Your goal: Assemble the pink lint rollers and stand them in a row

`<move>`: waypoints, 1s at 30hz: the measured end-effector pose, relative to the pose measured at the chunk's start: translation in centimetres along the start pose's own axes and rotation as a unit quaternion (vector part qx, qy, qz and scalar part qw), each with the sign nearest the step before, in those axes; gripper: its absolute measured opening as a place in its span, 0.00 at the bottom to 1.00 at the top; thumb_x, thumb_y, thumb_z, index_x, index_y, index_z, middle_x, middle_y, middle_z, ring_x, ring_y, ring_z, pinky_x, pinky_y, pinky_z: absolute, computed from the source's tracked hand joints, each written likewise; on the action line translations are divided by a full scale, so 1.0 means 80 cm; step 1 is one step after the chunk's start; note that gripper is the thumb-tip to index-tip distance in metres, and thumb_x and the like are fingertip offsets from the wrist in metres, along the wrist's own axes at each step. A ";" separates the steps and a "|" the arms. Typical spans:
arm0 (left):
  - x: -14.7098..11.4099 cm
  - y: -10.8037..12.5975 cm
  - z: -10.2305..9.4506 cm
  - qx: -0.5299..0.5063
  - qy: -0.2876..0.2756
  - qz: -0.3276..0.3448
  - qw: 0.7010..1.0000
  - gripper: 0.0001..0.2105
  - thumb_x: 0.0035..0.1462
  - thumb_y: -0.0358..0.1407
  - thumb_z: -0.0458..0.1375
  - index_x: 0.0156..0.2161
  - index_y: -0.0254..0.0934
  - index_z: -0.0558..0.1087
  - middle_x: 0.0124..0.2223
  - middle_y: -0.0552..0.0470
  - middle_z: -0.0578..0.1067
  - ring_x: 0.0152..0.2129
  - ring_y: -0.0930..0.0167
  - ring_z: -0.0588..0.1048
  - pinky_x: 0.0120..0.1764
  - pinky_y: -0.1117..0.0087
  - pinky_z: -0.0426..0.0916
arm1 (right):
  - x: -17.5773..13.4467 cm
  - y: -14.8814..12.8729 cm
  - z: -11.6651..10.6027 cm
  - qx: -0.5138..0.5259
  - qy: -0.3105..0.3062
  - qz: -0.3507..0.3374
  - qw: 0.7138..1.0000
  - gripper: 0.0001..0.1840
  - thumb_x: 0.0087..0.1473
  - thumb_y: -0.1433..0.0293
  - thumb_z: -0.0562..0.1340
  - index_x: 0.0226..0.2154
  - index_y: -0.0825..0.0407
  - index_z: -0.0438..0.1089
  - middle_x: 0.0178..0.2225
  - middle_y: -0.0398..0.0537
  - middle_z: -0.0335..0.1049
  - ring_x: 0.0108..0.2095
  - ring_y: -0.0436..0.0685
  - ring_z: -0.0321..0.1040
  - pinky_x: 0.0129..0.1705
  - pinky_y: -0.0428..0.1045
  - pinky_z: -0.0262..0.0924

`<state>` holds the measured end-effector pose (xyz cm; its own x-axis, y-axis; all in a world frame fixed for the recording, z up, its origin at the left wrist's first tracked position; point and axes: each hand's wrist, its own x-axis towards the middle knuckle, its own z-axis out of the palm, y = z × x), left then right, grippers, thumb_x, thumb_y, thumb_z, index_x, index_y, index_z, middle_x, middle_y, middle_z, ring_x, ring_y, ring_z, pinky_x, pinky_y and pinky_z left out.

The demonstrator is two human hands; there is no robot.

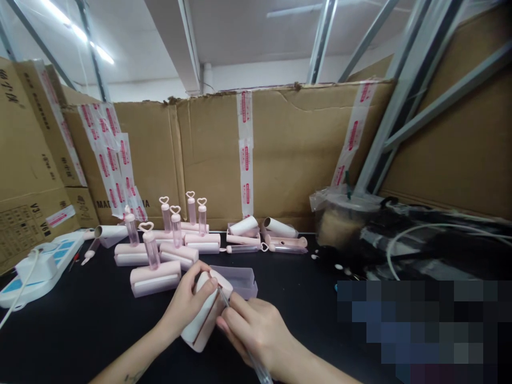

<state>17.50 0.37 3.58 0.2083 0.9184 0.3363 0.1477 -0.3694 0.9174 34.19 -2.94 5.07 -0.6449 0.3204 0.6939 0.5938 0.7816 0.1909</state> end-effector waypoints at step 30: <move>0.005 0.012 0.010 -0.170 0.131 -0.018 0.977 0.13 0.47 0.44 0.56 0.34 0.35 0.69 0.27 0.53 0.72 0.23 0.71 0.69 0.27 0.74 0.64 | 0.015 0.052 -0.060 0.433 -0.030 0.240 0.868 0.13 0.52 0.64 0.60 0.27 0.51 0.54 0.30 0.43 0.64 0.28 0.49 0.59 0.29 0.43 0.56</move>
<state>18.49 0.24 4.44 -0.0520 0.9512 0.3041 -0.1888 -0.3084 0.9323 38.18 -1.84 10.01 -0.4617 0.7279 0.5069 0.2334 0.6510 -0.7223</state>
